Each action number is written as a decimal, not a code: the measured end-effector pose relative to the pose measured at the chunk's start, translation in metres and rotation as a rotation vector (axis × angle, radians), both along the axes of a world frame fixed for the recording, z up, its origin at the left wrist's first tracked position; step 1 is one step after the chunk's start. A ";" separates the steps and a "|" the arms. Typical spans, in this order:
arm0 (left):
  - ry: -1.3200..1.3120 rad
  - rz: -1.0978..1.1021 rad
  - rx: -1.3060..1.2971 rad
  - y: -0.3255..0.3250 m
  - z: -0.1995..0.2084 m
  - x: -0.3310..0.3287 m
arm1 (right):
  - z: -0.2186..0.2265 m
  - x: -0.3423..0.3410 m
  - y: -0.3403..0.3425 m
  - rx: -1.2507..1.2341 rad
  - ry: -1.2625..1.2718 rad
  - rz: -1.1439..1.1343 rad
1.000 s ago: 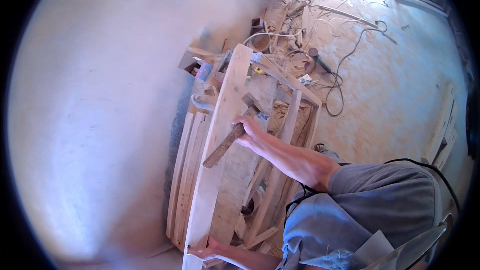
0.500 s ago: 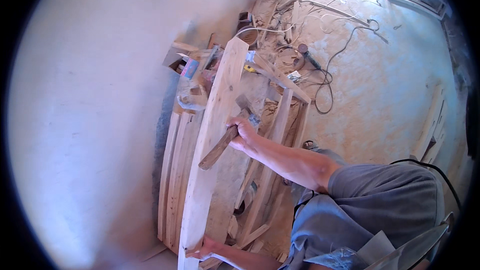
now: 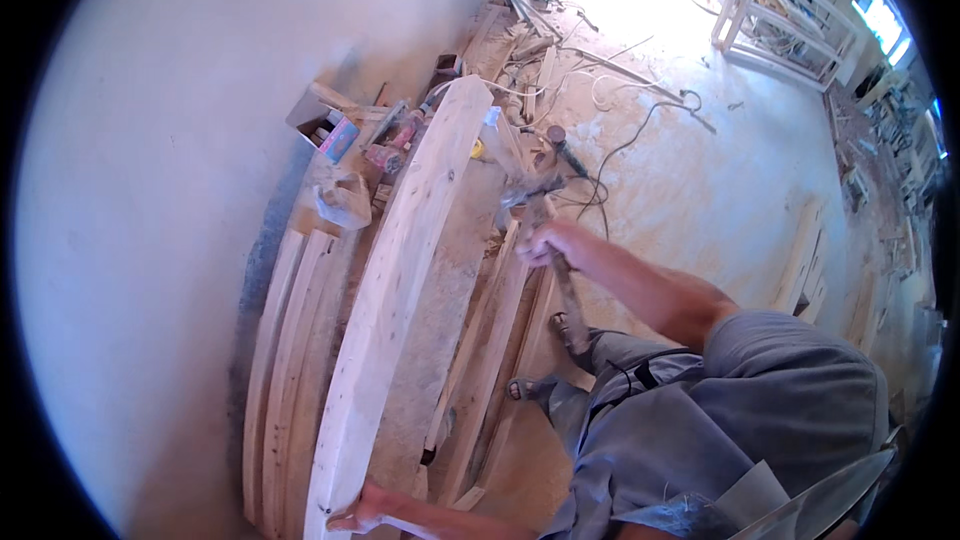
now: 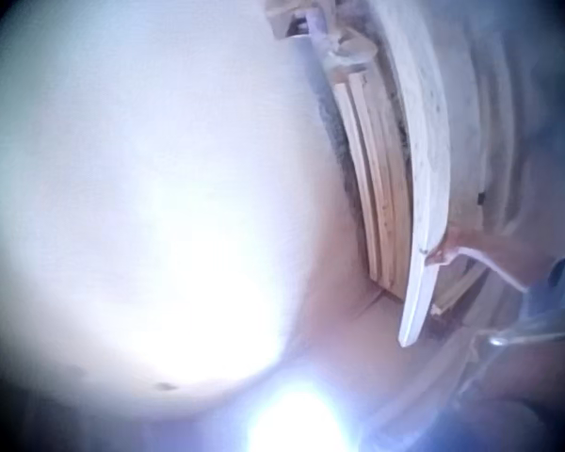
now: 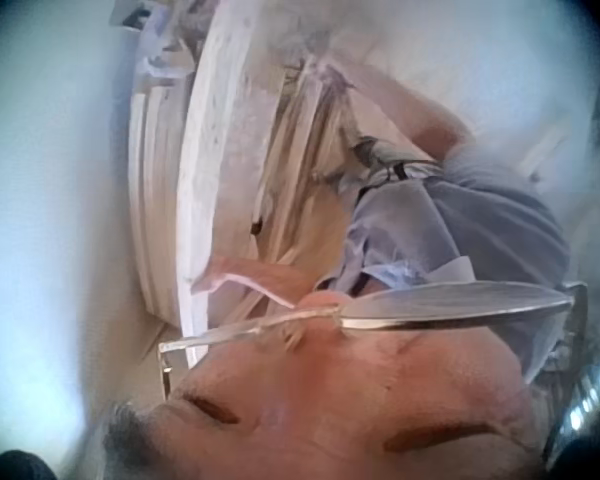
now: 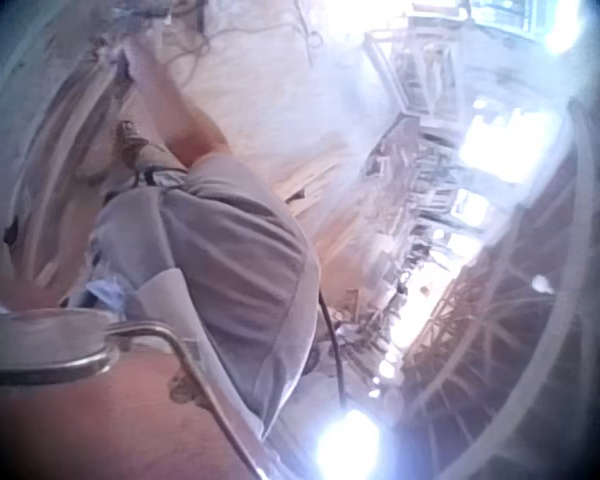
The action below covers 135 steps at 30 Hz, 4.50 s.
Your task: The person uses a hammer to strike a long wooden plank, seemingly to remove a nail or adjust its position. They then apply a white substance from a small container onto the wood using a cloth or paper towel. The person continues to hammer the plank and inspect it.
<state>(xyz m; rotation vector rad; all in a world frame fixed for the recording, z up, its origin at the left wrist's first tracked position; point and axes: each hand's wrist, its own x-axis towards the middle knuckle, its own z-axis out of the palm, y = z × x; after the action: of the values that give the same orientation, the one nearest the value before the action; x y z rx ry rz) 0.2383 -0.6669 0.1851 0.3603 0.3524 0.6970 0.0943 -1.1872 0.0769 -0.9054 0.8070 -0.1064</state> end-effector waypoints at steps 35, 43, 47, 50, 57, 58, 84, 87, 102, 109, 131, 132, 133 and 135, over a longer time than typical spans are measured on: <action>-0.077 0.077 0.126 0.050 -0.081 0.014 | 0.187 0.094 -0.158 -1.125 0.464 0.163; -0.091 0.085 0.090 0.031 -0.067 0.009 | 0.211 0.076 -0.168 -1.287 0.450 -0.001; -0.041 0.051 0.164 0.015 -0.060 -0.014 | 0.225 0.063 -0.160 -1.224 0.356 -0.055; -0.048 -0.006 0.009 0.003 -0.025 -0.043 | 0.233 0.038 -0.142 -1.161 0.324 -0.065; -0.159 -0.099 0.004 0.021 -0.048 -0.076 | 0.209 -0.015 -0.141 -1.087 0.286 -0.076; -0.180 -0.117 0.008 0.024 -0.054 -0.081 | 0.206 -0.020 -0.142 -1.061 0.279 -0.093; -0.193 0.041 0.046 0.037 -0.079 -0.109 | 0.143 0.073 -0.185 -0.707 0.024 -0.372; -0.213 -0.005 0.071 0.026 -0.083 -0.108 | 0.145 0.088 -0.195 -0.795 0.129 -0.384; -0.076 -0.138 0.043 0.028 -0.078 -0.134 | 0.095 0.146 -0.179 -1.023 -0.034 0.254; -0.281 -0.001 -0.233 -0.017 -0.058 -0.080 | 0.060 0.197 -0.181 -1.020 0.076 0.252; 0.196 0.101 -0.023 -0.018 -0.026 -0.110 | 0.102 0.094 -0.266 -0.920 0.020 0.144; 0.234 0.094 -0.053 -0.013 -0.028 -0.125 | 0.100 0.090 -0.258 -0.926 0.008 0.162; 0.102 0.049 0.125 0.000 -0.039 -0.138 | 0.100 0.115 -0.232 -0.931 -0.032 0.218; 0.048 -0.086 -0.159 0.013 -0.058 -0.140 | 0.102 0.106 -0.245 -0.991 -0.044 0.165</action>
<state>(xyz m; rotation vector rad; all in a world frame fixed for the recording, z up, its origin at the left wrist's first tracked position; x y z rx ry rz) 0.0978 -0.6540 0.1267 0.2400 0.4328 0.5726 0.2004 -1.4318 0.1786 -1.8896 0.6155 -0.4012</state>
